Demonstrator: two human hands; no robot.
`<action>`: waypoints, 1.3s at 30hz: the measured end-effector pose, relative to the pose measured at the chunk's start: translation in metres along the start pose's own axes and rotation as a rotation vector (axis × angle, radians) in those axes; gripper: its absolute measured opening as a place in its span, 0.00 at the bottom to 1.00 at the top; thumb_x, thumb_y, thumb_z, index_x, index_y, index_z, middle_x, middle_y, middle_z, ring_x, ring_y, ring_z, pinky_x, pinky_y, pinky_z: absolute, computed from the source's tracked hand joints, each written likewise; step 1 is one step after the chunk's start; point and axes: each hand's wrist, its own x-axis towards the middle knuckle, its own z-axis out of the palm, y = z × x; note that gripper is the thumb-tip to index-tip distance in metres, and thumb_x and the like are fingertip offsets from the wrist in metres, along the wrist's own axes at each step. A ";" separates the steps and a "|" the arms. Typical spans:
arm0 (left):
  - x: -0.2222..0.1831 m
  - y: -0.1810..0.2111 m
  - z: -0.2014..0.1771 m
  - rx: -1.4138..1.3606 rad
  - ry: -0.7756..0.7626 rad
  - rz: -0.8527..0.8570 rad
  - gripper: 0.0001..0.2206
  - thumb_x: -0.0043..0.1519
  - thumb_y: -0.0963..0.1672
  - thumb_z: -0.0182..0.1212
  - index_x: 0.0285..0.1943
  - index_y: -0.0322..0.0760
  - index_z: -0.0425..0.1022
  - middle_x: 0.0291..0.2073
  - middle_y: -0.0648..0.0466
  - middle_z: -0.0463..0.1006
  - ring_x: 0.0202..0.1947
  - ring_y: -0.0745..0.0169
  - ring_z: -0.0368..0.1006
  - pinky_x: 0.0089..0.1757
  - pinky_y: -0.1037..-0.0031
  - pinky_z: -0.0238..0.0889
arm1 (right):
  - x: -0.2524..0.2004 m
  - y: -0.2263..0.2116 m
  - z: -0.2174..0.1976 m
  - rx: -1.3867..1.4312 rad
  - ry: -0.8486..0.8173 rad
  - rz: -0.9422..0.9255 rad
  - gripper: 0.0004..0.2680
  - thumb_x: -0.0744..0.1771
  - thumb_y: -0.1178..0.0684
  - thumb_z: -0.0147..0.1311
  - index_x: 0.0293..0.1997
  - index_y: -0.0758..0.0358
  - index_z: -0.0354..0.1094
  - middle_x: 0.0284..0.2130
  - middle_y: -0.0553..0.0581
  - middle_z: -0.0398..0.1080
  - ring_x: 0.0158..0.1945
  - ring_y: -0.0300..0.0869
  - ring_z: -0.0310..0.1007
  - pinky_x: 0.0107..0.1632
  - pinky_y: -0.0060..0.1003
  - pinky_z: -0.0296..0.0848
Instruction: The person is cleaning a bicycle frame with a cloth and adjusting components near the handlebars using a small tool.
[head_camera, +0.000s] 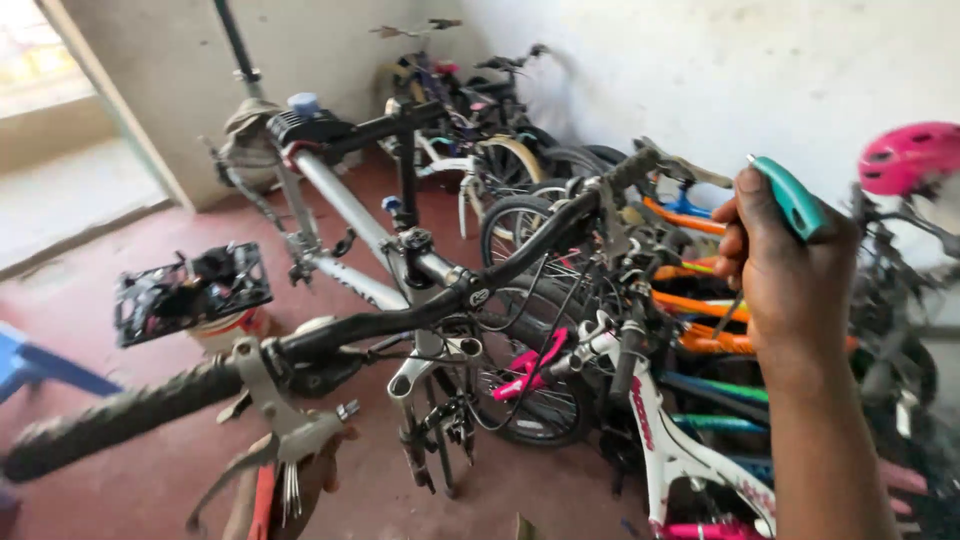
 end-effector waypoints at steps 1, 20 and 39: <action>0.006 0.013 0.012 -0.020 0.041 0.000 0.13 0.57 0.48 0.54 0.29 0.37 0.78 0.12 0.54 0.72 0.16 0.71 0.68 0.24 0.81 0.57 | 0.009 0.007 -0.001 0.024 -0.047 -0.009 0.13 0.71 0.47 0.49 0.30 0.64 0.66 0.14 0.49 0.58 0.15 0.33 0.58 0.21 0.24 0.58; 0.102 -0.034 0.202 0.208 0.220 0.145 0.14 0.43 0.40 0.56 0.39 0.41 0.69 0.30 0.48 0.70 0.33 0.49 0.69 0.36 0.68 0.64 | 0.076 0.052 0.048 -0.111 -0.874 -0.881 0.06 0.62 0.56 0.53 0.39 0.62 0.70 0.37 0.63 0.69 0.44 0.59 0.63 0.50 0.49 0.58; 0.183 -0.088 0.250 1.092 -0.131 -0.107 0.19 0.53 0.53 0.49 0.52 0.52 0.71 0.50 0.58 0.66 0.55 0.58 0.60 0.53 0.68 0.49 | 0.093 0.056 0.055 -0.146 -1.065 -0.806 0.07 0.63 0.58 0.53 0.42 0.61 0.72 0.37 0.59 0.72 0.41 0.48 0.66 0.46 0.44 0.62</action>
